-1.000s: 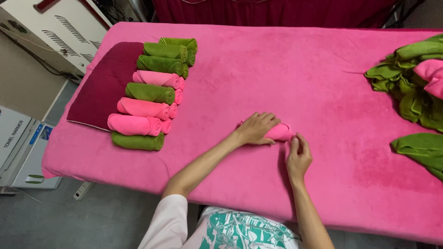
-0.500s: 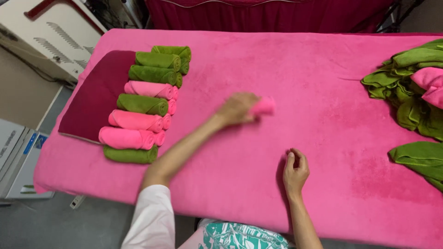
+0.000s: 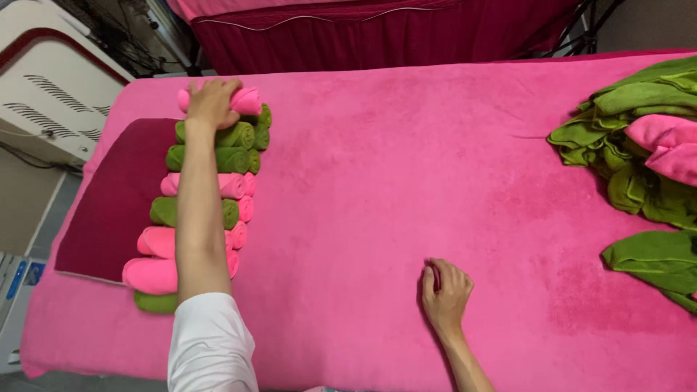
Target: Folding and rolling towels on a massage table in a spa setting
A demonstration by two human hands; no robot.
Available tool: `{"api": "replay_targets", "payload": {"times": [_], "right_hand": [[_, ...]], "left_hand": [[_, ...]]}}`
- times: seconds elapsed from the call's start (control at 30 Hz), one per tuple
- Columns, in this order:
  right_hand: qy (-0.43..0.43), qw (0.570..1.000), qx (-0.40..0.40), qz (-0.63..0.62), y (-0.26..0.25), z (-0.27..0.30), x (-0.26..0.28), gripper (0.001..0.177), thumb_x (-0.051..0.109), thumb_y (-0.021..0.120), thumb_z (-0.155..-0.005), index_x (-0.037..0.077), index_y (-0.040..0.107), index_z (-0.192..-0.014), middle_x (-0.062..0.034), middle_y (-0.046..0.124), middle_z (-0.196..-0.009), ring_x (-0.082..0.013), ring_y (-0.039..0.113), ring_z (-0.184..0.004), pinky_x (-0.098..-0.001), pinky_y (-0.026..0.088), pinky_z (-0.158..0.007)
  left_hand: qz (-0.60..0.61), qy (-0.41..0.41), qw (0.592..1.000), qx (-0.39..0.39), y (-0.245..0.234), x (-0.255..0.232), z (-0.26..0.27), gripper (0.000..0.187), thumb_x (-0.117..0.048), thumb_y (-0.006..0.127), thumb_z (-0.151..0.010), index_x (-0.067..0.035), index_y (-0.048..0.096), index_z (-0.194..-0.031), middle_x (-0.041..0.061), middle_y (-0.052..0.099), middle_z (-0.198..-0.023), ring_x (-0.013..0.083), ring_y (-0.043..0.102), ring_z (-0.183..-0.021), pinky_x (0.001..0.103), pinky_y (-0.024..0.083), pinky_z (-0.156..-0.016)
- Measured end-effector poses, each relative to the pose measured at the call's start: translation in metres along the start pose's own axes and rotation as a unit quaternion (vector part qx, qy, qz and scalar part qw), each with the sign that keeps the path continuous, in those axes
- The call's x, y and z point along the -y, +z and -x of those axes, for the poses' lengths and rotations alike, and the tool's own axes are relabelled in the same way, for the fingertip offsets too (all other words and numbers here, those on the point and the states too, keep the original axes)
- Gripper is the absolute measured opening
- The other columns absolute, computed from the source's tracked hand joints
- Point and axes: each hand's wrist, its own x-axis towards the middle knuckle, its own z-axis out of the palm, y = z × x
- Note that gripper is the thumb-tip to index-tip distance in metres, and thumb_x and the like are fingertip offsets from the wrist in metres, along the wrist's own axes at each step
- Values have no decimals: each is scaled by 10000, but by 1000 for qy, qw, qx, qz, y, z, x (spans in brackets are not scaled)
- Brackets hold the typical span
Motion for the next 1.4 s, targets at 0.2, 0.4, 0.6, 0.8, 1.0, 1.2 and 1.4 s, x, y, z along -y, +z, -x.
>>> {"api": "replay_targets", "payload": {"times": [0.2, 0.4, 0.6, 0.8, 1.0, 1.2, 1.4], "right_hand": [[-17, 999, -2, 33, 4, 0, 0, 223, 234, 636, -995, 202, 748, -1186, 49, 751, -1167, -178, 648, -1094, -401, 366, -1007], [-19, 999, 8, 35, 4, 0, -1, 244, 259, 628, -996, 203, 749, -1200, 35, 739, -1178, -184, 636, -1096, -409, 365, -995], [-18, 999, 4, 26, 0, -1, 1, 222, 257, 658, -958, 202, 754, -1151, 34, 747, -1151, -208, 654, -1081, -440, 371, -1004], [-58, 997, -29, 30, -1, -3, 1, 197, 209, 688, -920, 220, 739, -1110, 21, 741, -1114, -237, 668, -1057, -446, 411, -957], [-67, 997, -32, -14, -10, -13, 7, 137, 178, 682, -917, 163, 731, -1044, -26, 728, -1054, -258, 668, -984, -469, 426, -890], [-62, 997, -18, -36, -22, -10, 4, 124, 190, 659, -970, 127, 727, -1052, -39, 689, -1101, -256, 644, -1014, -460, 395, -896], [-94, 988, -84, -92, -81, -56, -61, 173, -9, 472, -922, 33, 618, -839, -123, 656, -845, -329, 609, -774, -495, 498, -766]], "left_hand": [[171, -129, 967, 140, -7, -3, 4, 746, 15, 566, -717, -184, 596, -1435, 105, 640, -1435, 380, 517, -1390, 790, 49, -1222], [205, -167, 951, 161, -28, -29, 21, 721, -428, 536, -851, -185, 488, -1528, 242, 461, -1548, 432, 464, -1401, 643, 367, -1112], [125, -131, 972, 150, 22, -36, 0, 998, -494, 779, -776, -226, 324, -1622, 166, 336, -1659, 347, 200, -1574, 881, 146, -1125], [18, -119, 984, 132, 29, -58, -25, 436, -194, 491, -908, -142, 717, -1278, 210, 746, -1273, 446, 694, -1198, 612, 536, -956], [-154, 12, 983, -103, 53, -61, -17, 215, -293, 603, -958, -236, 767, -1084, 46, 807, -953, 288, 794, -901, 442, 574, -823], [38, 97, 965, -242, 154, -259, 97, 503, -377, 655, -1004, -84, 663, -1413, 176, 682, -1414, 385, 646, -1276, 579, 442, -1084], [233, 121, 947, -185, 65, -408, 312, 419, -292, 528, -1045, -61, 644, -1375, 185, 597, -1503, 348, 547, -1415, 561, 386, -1253]]}}
